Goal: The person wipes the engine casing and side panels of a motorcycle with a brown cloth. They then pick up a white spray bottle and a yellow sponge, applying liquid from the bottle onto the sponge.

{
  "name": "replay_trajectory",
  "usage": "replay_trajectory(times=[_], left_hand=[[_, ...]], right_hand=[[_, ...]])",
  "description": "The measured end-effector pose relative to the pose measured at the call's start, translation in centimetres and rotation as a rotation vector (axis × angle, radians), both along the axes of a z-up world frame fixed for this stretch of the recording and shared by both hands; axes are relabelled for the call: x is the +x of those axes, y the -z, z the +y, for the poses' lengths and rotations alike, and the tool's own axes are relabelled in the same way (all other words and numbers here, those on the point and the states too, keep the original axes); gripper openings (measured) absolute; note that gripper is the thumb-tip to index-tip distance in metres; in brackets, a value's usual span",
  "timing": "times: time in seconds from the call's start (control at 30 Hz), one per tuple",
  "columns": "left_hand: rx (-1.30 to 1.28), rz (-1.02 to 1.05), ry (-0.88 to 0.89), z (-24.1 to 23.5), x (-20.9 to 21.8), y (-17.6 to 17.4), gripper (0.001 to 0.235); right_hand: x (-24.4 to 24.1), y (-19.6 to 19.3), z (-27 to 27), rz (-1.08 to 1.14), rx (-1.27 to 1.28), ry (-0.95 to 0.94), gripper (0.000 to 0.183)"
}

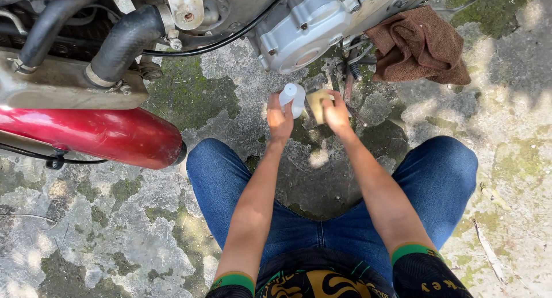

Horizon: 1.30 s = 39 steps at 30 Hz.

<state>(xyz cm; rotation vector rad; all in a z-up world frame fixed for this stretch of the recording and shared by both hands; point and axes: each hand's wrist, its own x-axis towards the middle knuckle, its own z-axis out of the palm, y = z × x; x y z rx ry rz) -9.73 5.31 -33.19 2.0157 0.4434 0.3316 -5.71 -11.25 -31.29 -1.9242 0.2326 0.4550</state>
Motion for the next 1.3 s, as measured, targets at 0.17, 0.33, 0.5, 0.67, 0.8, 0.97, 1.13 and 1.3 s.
replay_trajectory(times=[0.17, 0.33, 0.5, 0.67, 0.8, 0.97, 1.13, 1.3], left_hand=[[-0.182, -0.168, 0.058, 0.9, 0.2, -4.9, 0.018], [-0.367, -0.252, 0.184, 0.5, 0.6, -6.2, 0.019], [-0.417, -0.223, 0.222, 0.3, 0.7, -10.2, 0.021], [-0.185, -0.032, 0.365, 1.0, 0.6, -10.9, 0.032], [0.236, 0.225, 0.639, 3.2, 1.4, -15.0, 0.047], [0.673, 0.574, 0.943, 4.3, 4.8, -17.2, 0.058], [0.928, 0.539, 1.056, 3.8, 6.6, -15.6, 0.048], [0.993, 0.468, 1.124, 3.6, 7.7, -10.7, 0.051]], right_hand=[[2.1, -6.8, -2.4, 0.303, 0.769, 0.285, 0.055], [1.5, -7.4, -2.7, 0.469, 1.083, 0.255, 0.047], [2.2, -5.2, -2.5, 0.484, 1.315, 0.289, 0.045], [2.6, -5.9, -3.9, 0.507, 1.232, 0.314, 0.040], [2.7, -4.5, -5.0, 0.518, 1.191, 0.337, 0.030], [2.0, -5.4, -4.7, 0.515, 1.041, 0.316, 0.028], [1.3, -5.0, -4.1, 0.506, 0.935, 0.328, 0.026], [1.2, -3.2, -4.4, 0.524, 0.912, 0.309, 0.029]])
